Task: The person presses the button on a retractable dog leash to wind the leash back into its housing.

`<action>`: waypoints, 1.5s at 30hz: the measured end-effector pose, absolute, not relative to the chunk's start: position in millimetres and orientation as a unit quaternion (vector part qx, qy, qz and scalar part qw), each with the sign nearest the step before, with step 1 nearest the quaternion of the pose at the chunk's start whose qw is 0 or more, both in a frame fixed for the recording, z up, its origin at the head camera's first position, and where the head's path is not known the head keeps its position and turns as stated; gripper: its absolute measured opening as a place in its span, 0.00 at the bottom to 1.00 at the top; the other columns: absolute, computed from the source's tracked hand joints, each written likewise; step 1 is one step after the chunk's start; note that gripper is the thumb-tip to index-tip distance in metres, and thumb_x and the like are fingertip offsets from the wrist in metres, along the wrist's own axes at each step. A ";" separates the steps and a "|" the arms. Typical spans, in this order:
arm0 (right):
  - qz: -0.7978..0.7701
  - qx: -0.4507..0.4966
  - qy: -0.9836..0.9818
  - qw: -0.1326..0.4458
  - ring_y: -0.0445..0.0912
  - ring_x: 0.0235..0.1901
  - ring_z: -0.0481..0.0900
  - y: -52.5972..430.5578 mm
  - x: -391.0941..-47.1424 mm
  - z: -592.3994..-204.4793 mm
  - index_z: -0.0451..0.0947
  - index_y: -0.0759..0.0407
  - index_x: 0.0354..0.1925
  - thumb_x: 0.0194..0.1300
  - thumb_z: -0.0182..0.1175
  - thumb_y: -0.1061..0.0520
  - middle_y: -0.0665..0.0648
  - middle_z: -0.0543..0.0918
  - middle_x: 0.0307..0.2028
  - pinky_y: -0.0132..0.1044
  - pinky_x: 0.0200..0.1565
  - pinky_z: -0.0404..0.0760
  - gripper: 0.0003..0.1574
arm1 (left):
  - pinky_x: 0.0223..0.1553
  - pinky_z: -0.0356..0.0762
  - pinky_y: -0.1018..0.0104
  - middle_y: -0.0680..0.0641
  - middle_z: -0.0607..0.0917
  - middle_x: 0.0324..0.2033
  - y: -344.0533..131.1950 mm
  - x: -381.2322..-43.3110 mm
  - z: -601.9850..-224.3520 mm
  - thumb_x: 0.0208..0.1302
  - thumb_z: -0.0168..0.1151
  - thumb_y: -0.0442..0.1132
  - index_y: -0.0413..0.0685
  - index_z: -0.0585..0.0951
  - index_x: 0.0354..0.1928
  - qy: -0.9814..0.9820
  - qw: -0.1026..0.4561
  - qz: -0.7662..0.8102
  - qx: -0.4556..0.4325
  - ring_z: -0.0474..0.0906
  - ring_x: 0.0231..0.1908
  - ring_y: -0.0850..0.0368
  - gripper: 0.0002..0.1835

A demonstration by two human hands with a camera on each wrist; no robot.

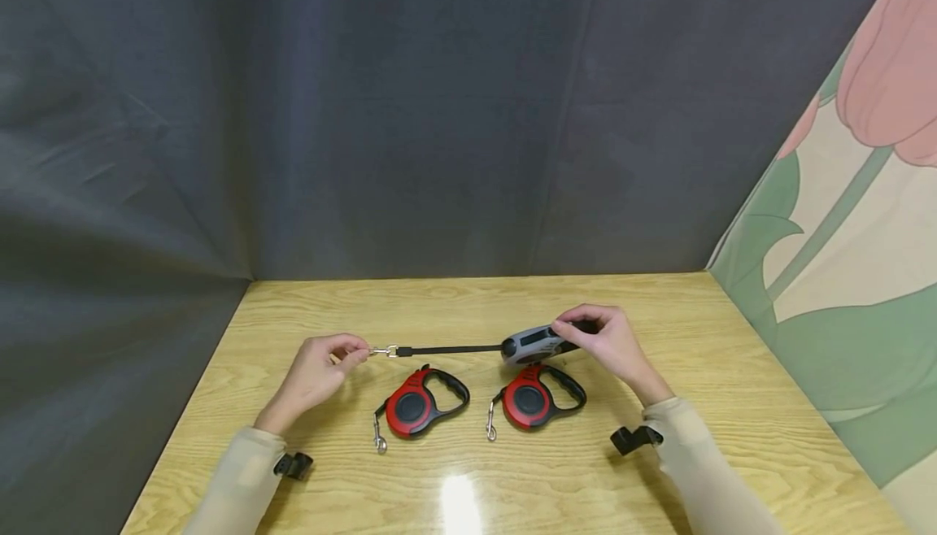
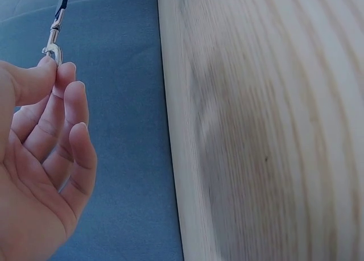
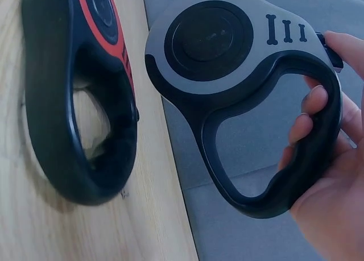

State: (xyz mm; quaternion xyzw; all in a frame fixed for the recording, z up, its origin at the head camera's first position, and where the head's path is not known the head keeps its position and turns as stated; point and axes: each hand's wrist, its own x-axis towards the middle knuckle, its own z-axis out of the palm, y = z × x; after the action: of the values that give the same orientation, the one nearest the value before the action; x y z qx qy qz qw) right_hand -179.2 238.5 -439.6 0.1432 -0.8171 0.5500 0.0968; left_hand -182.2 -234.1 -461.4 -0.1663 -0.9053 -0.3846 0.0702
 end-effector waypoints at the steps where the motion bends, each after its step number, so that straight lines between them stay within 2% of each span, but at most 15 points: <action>1: 0.550 0.143 -0.818 0.096 0.36 0.37 0.87 237.7 -179.1 -439.4 0.91 0.63 0.43 0.67 0.75 0.55 0.50 0.93 0.39 0.29 0.39 0.83 0.11 | 0.38 0.77 0.67 0.57 0.91 0.32 -233.7 -182.0 -461.2 0.72 0.70 0.37 0.54 0.91 0.41 -0.906 0.070 -0.384 -0.167 0.82 0.35 0.62 0.04; 8: 0.550 0.146 -0.818 0.088 0.36 0.35 0.85 231.8 -176.4 -435.8 0.91 0.63 0.42 0.67 0.75 0.57 0.53 0.93 0.39 0.29 0.37 0.82 0.10 | 0.38 0.78 0.67 0.56 0.91 0.33 -229.3 -180.3 -460.4 0.72 0.70 0.38 0.54 0.91 0.41 -0.905 0.061 -0.384 -0.174 0.83 0.36 0.62 0.03; 16: 0.549 0.150 -0.817 0.090 0.36 0.34 0.84 224.2 -174.7 -432.7 0.91 0.62 0.41 0.66 0.75 0.56 0.50 0.93 0.38 0.29 0.36 0.81 0.10 | 0.37 0.77 0.68 0.57 0.91 0.33 -221.8 -177.5 -457.6 0.72 0.71 0.38 0.56 0.91 0.41 -0.903 0.058 -0.387 -0.177 0.82 0.35 0.63 0.04; 20: 0.553 0.153 -0.815 0.086 0.37 0.33 0.84 220.2 -174.3 -432.7 0.91 0.62 0.41 0.66 0.75 0.58 0.49 0.92 0.37 0.29 0.35 0.81 0.08 | 0.37 0.78 0.68 0.54 0.92 0.33 -216.7 -176.5 -456.3 0.72 0.70 0.38 0.56 0.91 0.41 -0.900 0.054 -0.391 -0.184 0.82 0.35 0.63 0.04; 27: 0.558 0.157 -0.811 0.082 0.38 0.33 0.84 212.6 -173.8 -431.9 0.91 0.61 0.41 0.66 0.76 0.56 0.51 0.93 0.38 0.30 0.34 0.81 0.10 | 0.37 0.78 0.68 0.57 0.91 0.33 -209.1 -175.1 -453.0 0.72 0.70 0.39 0.57 0.91 0.41 -0.902 0.057 -0.383 -0.191 0.82 0.35 0.64 0.04; 37: 0.555 0.159 -0.813 0.076 0.37 0.25 0.77 202.8 -172.0 -432.1 0.92 0.59 0.40 0.66 0.76 0.57 0.52 0.92 0.35 0.31 0.26 0.75 0.06 | 0.38 0.78 0.68 0.57 0.91 0.33 -200.1 -172.8 -454.2 0.71 0.71 0.38 0.57 0.91 0.40 -0.896 0.045 -0.391 -0.207 0.82 0.34 0.64 0.04; 41: 0.554 0.156 -0.814 0.072 0.37 0.29 0.80 198.6 -170.6 -430.5 0.92 0.59 0.39 0.65 0.76 0.59 0.52 0.92 0.35 0.30 0.29 0.76 0.05 | 0.38 0.78 0.68 0.52 0.92 0.34 -196.5 -171.3 -455.0 0.71 0.71 0.38 0.58 0.91 0.40 -0.893 0.041 -0.397 -0.207 0.82 0.34 0.64 0.04; 45: 0.557 0.156 -0.812 0.071 0.39 0.34 0.84 194.6 -169.8 -429.3 0.92 0.59 0.39 0.64 0.76 0.59 0.54 0.92 0.36 0.29 0.34 0.80 0.05 | 0.36 0.78 0.69 0.52 0.92 0.34 -192.7 -170.1 -454.9 0.72 0.71 0.39 0.57 0.91 0.40 -0.892 0.036 -0.400 -0.206 0.82 0.34 0.64 0.03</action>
State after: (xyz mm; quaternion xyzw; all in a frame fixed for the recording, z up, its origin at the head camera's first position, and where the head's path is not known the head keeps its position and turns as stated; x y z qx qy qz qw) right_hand -169.8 194.6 -429.3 0.1561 -0.8125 0.5573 0.0705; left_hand -170.1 -192.7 -454.9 -0.2060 -0.8924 -0.3999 0.0362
